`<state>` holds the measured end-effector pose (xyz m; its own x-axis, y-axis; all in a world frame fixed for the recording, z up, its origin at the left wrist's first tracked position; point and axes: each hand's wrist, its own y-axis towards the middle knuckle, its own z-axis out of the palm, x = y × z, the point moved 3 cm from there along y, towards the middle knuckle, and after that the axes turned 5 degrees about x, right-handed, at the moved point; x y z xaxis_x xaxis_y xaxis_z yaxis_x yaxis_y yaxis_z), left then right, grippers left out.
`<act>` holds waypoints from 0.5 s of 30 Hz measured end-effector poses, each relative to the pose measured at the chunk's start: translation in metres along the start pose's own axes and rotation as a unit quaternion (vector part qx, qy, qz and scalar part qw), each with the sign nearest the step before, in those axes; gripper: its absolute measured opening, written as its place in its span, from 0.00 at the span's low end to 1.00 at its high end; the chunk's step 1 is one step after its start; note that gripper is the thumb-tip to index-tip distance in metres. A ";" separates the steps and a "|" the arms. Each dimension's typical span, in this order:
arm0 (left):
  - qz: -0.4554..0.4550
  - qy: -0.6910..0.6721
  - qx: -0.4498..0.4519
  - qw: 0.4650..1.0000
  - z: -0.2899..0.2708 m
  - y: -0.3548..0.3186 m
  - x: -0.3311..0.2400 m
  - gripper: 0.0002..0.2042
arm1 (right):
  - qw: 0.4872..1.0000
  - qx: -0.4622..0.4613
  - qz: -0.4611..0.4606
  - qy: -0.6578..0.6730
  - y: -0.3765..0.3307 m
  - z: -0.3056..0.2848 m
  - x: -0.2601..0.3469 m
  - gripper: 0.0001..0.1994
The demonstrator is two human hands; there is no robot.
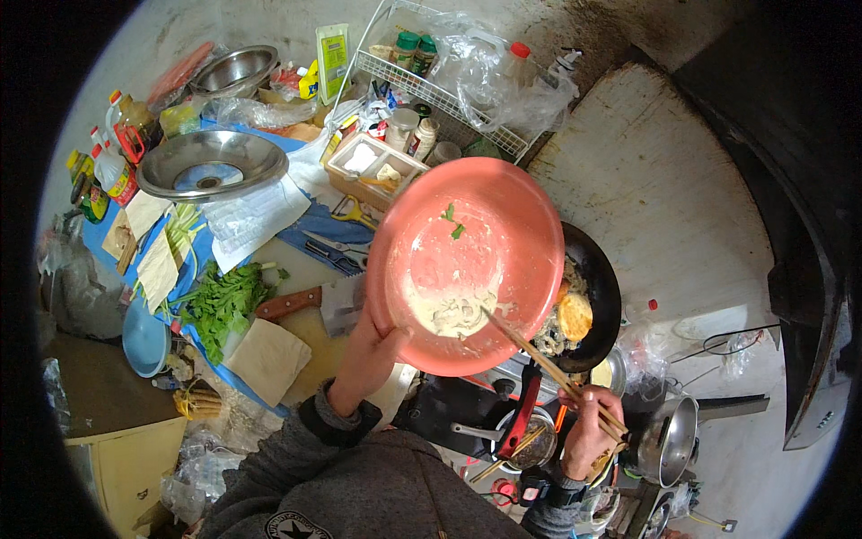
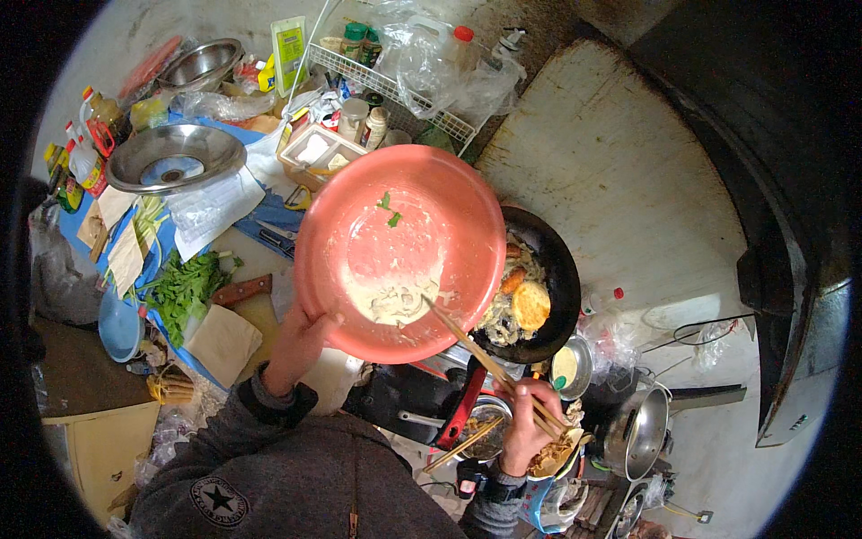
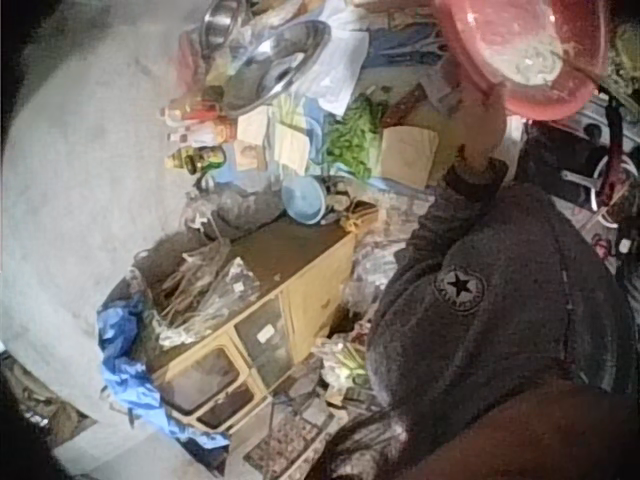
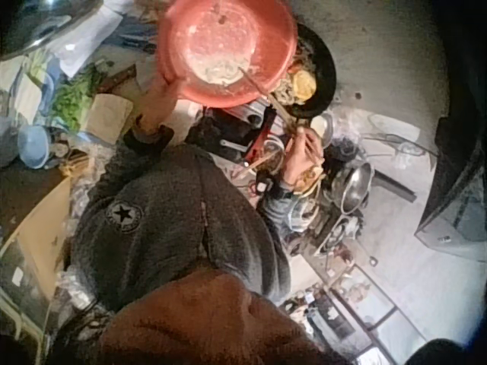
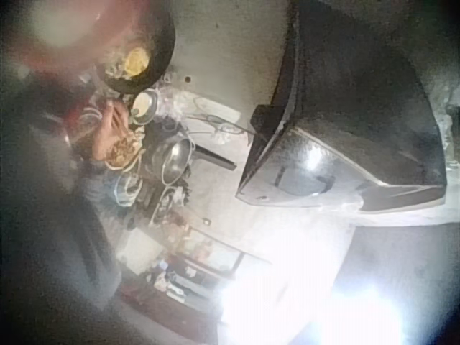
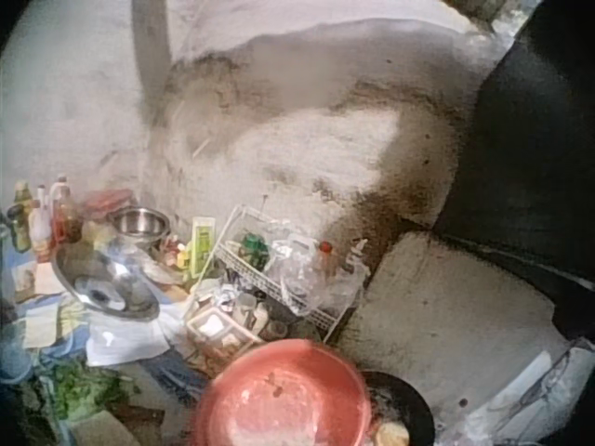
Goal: The person uses chopsticks to transfer a white batter from a pink bowl into a hot wok containing a cooking egg and other ingredients. The person repeatedly scrapes the bowl and adds batter to the pan while the food cooks.
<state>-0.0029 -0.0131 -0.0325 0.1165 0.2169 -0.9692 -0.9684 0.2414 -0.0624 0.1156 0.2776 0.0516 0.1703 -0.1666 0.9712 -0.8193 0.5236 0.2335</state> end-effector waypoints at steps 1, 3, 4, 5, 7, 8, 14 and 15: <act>0.009 0.006 0.005 1.000 0.002 -0.001 -0.003 0.28 | 0.999 0.001 -0.018 -0.050 0.001 0.006 0.000 0.03; 0.029 0.018 0.015 0.999 0.007 -0.001 -0.008 0.29 | 0.999 -0.005 0.025 -0.024 0.000 0.014 -0.003 0.03; 0.031 0.016 0.014 0.999 0.009 -0.001 -0.009 0.27 | 0.997 0.006 0.006 -0.076 0.002 0.019 -0.001 0.03; 0.034 0.014 0.013 0.999 0.010 -0.001 -0.010 0.25 | 0.993 0.023 -0.015 -0.116 0.003 0.024 0.001 0.03; 0.043 0.011 0.013 0.999 0.012 -0.001 -0.011 0.23 | 0.979 0.064 -0.072 -0.181 0.004 0.032 0.008 0.03; 0.050 0.010 0.013 0.999 0.012 -0.002 -0.011 0.23 | 0.970 0.085 -0.090 -0.207 0.004 0.036 0.011 0.03; 0.041 0.023 0.044 0.998 0.014 -0.002 -0.012 0.29 | 0.941 0.133 -0.134 -0.280 0.000 0.045 0.017 0.04; 0.051 0.027 0.042 0.997 0.014 -0.002 -0.013 0.29 | 0.942 0.127 -0.129 -0.282 -0.001 0.044 0.015 0.04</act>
<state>0.0005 -0.0028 -0.0165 0.0040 0.1928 -0.9812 -0.9527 0.2989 0.0549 0.0947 0.2382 0.0643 0.1222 -0.7153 0.6880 -0.9071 0.2009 0.3700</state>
